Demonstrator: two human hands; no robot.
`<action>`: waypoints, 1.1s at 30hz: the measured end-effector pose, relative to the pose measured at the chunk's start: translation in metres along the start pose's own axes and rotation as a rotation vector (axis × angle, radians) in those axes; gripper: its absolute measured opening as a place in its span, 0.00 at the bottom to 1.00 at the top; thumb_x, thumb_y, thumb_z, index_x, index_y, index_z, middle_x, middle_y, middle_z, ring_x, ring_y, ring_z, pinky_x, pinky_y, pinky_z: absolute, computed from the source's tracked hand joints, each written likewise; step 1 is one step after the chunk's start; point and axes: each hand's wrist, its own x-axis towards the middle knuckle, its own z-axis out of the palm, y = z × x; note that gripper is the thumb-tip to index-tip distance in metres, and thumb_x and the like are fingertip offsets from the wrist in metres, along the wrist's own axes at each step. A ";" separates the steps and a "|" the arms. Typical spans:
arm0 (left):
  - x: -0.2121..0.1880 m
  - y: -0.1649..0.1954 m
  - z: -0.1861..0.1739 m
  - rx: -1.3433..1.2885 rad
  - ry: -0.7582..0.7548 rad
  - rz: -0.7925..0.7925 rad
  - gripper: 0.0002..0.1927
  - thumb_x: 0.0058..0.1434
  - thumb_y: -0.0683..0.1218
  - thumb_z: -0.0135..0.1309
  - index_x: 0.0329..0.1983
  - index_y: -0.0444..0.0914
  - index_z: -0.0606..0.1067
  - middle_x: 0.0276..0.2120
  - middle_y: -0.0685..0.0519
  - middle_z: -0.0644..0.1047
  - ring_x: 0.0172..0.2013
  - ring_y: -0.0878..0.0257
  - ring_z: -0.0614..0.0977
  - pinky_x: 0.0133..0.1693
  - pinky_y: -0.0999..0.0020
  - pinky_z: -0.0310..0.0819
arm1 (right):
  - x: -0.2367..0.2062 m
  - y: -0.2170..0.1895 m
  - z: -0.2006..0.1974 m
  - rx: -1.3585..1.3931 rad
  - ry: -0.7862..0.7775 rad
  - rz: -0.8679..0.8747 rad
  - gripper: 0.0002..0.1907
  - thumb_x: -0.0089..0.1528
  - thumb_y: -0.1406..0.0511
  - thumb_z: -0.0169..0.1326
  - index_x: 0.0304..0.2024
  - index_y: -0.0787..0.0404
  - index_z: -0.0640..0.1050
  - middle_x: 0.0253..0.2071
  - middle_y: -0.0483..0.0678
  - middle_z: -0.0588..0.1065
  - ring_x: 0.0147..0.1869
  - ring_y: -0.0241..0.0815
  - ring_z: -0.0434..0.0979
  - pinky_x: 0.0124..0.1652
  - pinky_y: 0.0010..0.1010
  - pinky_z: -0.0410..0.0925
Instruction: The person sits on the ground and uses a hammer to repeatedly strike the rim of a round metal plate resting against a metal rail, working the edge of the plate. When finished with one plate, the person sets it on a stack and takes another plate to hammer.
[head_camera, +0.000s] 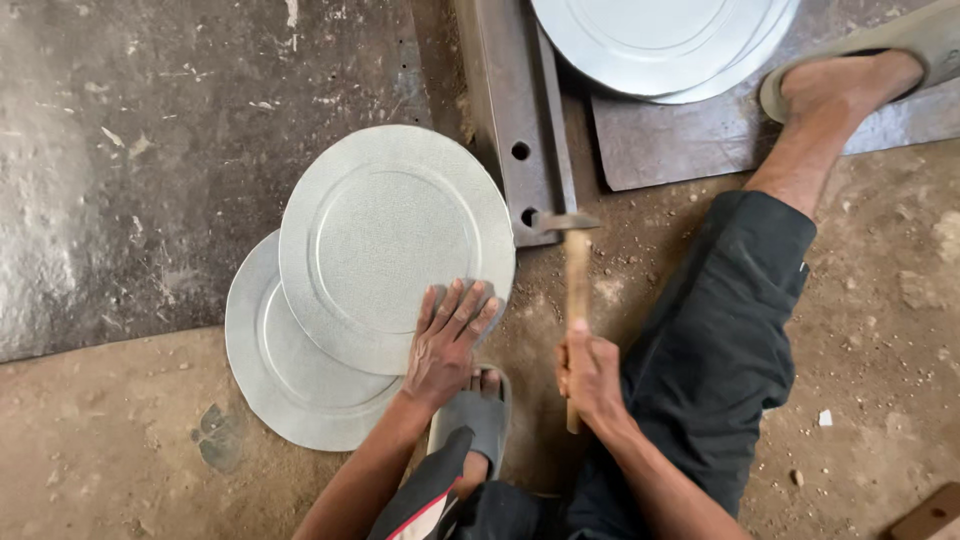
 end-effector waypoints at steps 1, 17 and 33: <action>-0.001 0.000 0.000 -0.040 0.017 0.013 0.36 0.57 0.44 0.56 0.72 0.43 0.66 0.73 0.51 0.62 0.74 0.50 0.59 0.72 0.42 0.43 | -0.001 0.000 0.000 0.125 0.032 -0.031 0.28 0.72 0.51 0.40 0.25 0.64 0.69 0.19 0.44 0.67 0.16 0.37 0.65 0.16 0.31 0.60; -0.001 -0.001 0.004 0.010 -0.037 -0.037 0.37 0.56 0.40 0.53 0.72 0.45 0.67 0.73 0.52 0.63 0.74 0.50 0.60 0.73 0.42 0.43 | -0.009 0.000 0.001 0.184 -0.212 0.395 0.28 0.70 0.47 0.41 0.30 0.64 0.66 0.21 0.44 0.66 0.16 0.35 0.61 0.16 0.30 0.59; 0.000 -0.004 0.003 0.071 -0.052 -0.035 0.36 0.57 0.36 0.51 0.72 0.46 0.68 0.74 0.53 0.63 0.75 0.52 0.61 0.74 0.44 0.46 | -0.001 0.000 0.005 0.219 -0.131 0.236 0.29 0.71 0.49 0.42 0.26 0.65 0.68 0.19 0.46 0.65 0.15 0.37 0.63 0.14 0.32 0.59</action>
